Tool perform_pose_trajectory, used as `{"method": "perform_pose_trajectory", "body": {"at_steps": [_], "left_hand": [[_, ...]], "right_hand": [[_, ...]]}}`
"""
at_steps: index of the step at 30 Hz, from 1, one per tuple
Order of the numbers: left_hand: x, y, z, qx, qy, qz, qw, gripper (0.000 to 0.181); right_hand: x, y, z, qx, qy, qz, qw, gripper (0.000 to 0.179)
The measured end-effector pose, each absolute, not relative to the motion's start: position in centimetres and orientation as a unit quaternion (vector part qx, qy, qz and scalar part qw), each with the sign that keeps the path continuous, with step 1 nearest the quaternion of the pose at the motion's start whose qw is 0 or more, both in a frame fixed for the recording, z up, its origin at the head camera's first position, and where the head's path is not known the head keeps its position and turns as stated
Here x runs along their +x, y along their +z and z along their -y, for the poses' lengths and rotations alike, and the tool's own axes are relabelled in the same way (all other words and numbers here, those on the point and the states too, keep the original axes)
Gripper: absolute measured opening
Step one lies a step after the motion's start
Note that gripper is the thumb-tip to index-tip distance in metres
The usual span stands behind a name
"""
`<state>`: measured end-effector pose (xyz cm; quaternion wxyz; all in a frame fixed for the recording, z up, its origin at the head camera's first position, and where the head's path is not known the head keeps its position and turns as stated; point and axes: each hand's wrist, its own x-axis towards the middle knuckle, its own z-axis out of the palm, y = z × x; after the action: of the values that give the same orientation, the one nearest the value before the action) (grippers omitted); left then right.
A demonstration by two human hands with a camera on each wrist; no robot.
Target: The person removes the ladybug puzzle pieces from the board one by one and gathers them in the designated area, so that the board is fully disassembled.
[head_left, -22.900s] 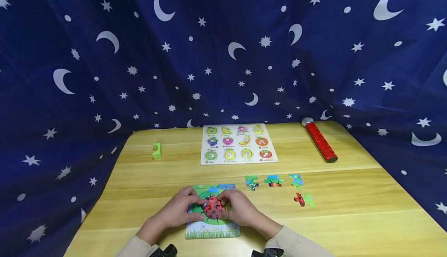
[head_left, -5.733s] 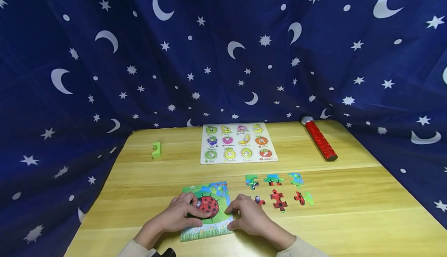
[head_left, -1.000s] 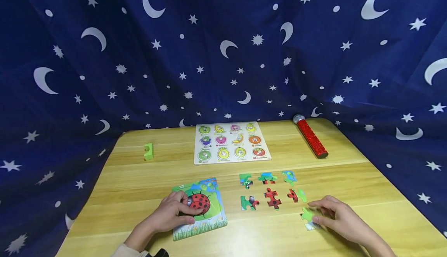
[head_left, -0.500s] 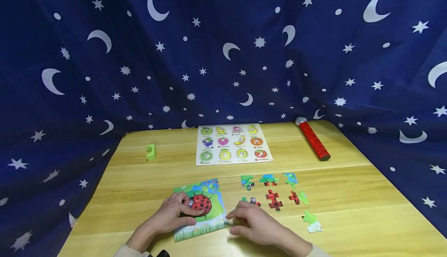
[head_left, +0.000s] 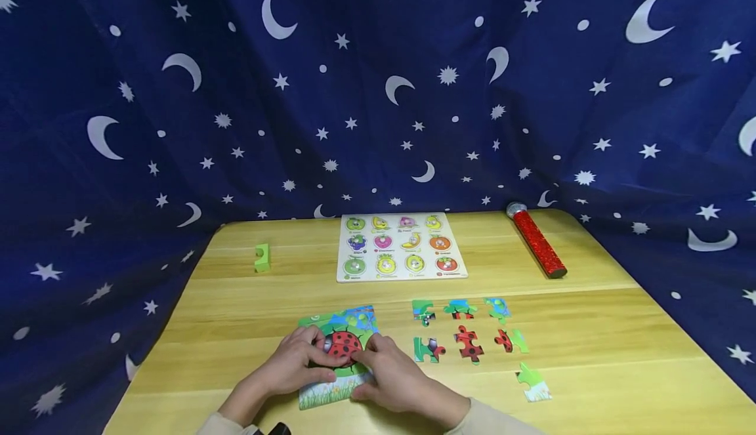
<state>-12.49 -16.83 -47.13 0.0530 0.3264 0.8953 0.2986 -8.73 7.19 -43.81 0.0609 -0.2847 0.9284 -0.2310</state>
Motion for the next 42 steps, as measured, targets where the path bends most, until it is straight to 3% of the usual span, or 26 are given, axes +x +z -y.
{"method": "perform_pose_trajectory", "body": {"at_steps": [10, 17, 28, 37, 42], "left_hand": [[-12.9, -48.2, 17.2, 0.346, 0.324, -0.881, 0.005, 0.027], [-13.0, -48.1, 18.5, 0.370, 0.353, -0.859, 0.027, 0.029], [-11.6, -48.0, 19.5, 0.321, 0.267, -0.907, -0.063, 0.029], [-11.5, -47.9, 19.5, 0.299, 0.252, -0.919, -0.049, 0.031], [-11.2, -48.0, 19.5, 0.291, 0.259, -0.920, -0.048, 0.031]], "right_hand": [[-8.5, -44.8, -6.9, -0.267, -0.248, -0.930, 0.038, 0.050], [-8.7, -45.0, -7.0, -0.254, -0.258, -0.932, 0.036, 0.047], [-9.2, -45.1, -6.6, -0.240, -0.265, -0.933, 0.036, 0.049], [-9.4, -44.8, -6.8, -0.239, -0.278, -0.930, 0.042, 0.048], [-9.5, -44.8, -6.9, -0.251, -0.280, -0.926, 0.034, 0.040]]}}
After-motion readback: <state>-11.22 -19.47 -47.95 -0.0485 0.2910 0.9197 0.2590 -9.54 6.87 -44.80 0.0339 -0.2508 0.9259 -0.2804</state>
